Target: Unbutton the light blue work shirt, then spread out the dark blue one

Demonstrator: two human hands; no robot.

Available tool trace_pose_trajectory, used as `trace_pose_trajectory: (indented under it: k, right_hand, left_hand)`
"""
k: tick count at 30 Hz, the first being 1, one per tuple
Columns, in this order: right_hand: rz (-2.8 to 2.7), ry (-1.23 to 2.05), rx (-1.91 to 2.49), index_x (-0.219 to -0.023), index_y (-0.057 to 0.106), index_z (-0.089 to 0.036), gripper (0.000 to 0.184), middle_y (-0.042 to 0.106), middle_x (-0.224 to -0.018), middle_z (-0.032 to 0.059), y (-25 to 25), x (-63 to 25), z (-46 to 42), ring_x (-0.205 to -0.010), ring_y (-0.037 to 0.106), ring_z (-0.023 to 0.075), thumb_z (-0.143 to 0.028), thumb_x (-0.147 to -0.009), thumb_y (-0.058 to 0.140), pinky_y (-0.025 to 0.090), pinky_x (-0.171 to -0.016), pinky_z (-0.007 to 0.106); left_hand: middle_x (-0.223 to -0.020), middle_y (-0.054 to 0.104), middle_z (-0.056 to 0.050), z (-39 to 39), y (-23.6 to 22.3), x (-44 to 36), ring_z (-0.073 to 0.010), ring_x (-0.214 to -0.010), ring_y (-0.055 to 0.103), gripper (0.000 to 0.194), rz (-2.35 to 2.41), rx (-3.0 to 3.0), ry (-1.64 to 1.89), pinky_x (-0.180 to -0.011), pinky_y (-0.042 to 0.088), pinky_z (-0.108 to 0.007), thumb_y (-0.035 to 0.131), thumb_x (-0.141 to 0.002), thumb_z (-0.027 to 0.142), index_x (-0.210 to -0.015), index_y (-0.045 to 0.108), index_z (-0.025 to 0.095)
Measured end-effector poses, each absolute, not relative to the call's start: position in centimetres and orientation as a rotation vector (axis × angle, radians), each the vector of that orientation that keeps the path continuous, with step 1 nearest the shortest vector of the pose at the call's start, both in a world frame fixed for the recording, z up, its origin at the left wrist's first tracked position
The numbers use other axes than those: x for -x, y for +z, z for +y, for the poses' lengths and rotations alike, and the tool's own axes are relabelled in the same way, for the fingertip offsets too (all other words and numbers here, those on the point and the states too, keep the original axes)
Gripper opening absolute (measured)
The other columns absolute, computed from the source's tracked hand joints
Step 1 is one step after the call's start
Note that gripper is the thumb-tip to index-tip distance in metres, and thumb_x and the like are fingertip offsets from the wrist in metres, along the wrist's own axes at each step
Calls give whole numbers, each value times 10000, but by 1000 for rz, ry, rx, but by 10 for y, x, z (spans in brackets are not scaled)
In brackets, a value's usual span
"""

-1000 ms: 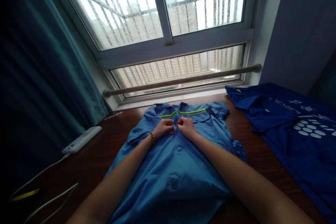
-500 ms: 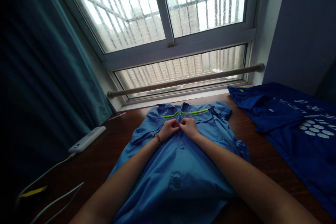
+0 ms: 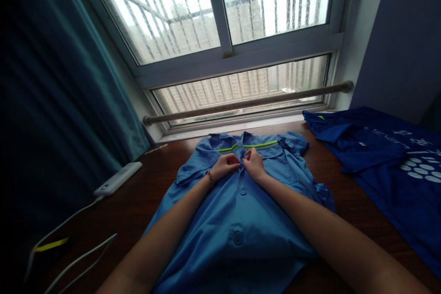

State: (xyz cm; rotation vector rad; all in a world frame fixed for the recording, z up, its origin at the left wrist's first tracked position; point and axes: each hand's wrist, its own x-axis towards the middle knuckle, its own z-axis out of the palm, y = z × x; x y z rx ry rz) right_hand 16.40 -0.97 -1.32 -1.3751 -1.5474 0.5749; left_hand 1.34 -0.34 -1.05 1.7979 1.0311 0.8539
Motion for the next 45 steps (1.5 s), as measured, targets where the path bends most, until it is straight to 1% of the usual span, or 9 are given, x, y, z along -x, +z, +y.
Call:
trace_pose_trajectory:
  k: [7, 15, 20, 23, 28, 33, 37, 40, 45]
  right_hand:
    - [-1664, 533, 1319, -725, 549, -156, 158, 599, -625, 10, -13, -163, -13, -589, 563, 134, -265, -627, 607, 397, -564, 221]
    - [-1576, 607, 1419, -582, 576, -157, 103, 586, -578, 5, -16, -165, -7, -578, 542, 139, -248, -577, 623, 381, -567, 236]
    - [-1398, 708, 1437, -546, 552, -161, 113, 558, -535, -16, -17, -167, -1, -556, 533, 140, -232, -520, 636, 399, -552, 244]
    - [-1315, 680, 1441, -605, 549, -156, 108, 566, -559, -5, -7, -183, 10, -562, 541, 144, -227, -552, 610, 420, -548, 251]
    - [-1217, 661, 1423, -724, 527, -134, 110, 587, -645, 43, 24, -215, 15, -576, 561, 148, -195, -636, 553, 454, -557, 266]
    - [-1369, 308, 1242, -915, 482, -126, 221, 562, -925, 109, 43, -200, -31, -708, 547, 142, -179, -702, 503, 439, -671, 264]
    - [-1885, 380, 1086, -758, 528, -167, 75, 573, -685, 19, 29, -186, -60, -607, 524, 116, -173, -754, 453, 398, -599, 217]
    - [-2043, 450, 1167, -723, 557, -169, 74, 572, -647, 6, 8, -191, -58, -608, 523, 119, -167, -739, 485, 377, -587, 216]
    - [-2201, 398, 1207, -765, 575, -168, 72, 556, -729, 18, -7, -199, -54, -652, 517, 120, -211, -706, 575, 373, -587, 212]
  left_hand:
    - [-554, 566, 14, -6, -15, -15, -85, -479, 525, 131, 1219, -2016, 950, -451, 379, -174, 593, -668, 238, -650, 537, 122]
    - [-523, 577, 6, -6, -13, -15, -101, -469, 540, 262, 1210, -1982, 932, -470, 409, -197, 621, -659, 375, -650, 549, 123]
    - [-513, 571, 9, -5, -9, -17, -92, -450, 535, 275, 1160, -1721, 956, -448, 428, -197, 664, -628, 352, -658, 528, 114]
    - [-500, 563, 14, -2, -8, -13, -89, -435, 532, 228, 1221, -1661, 992, -439, 426, -196, 654, -646, 301, -663, 521, 116]
    - [-490, 548, 9, 12, -3, 1, -105, -445, 528, 168, 1653, -1825, 1067, -475, 408, -218, 631, -662, 273, -626, 547, 133]
    - [-542, 524, -19, 27, 18, 0, -154, -624, 538, 175, 1864, -1896, 1170, -608, 381, -254, 659, -616, 197, -536, 510, 150]
    - [-624, 536, -24, 13, 38, -19, -158, -662, 523, 148, 1937, -1985, 1262, -619, 355, -248, 642, -617, 137, -685, 513, 156]
    - [-646, 545, -28, -17, 38, -33, -155, -615, 515, 190, 1853, -2107, 1119, -572, 338, -242, 630, -652, 223, -777, 503, 158]
    - [-584, 543, -24, -54, 13, -31, -156, -557, 501, 221, 1739, -2134, 731, -505, 306, -238, 635, -628, 344, -662, 514, 162]
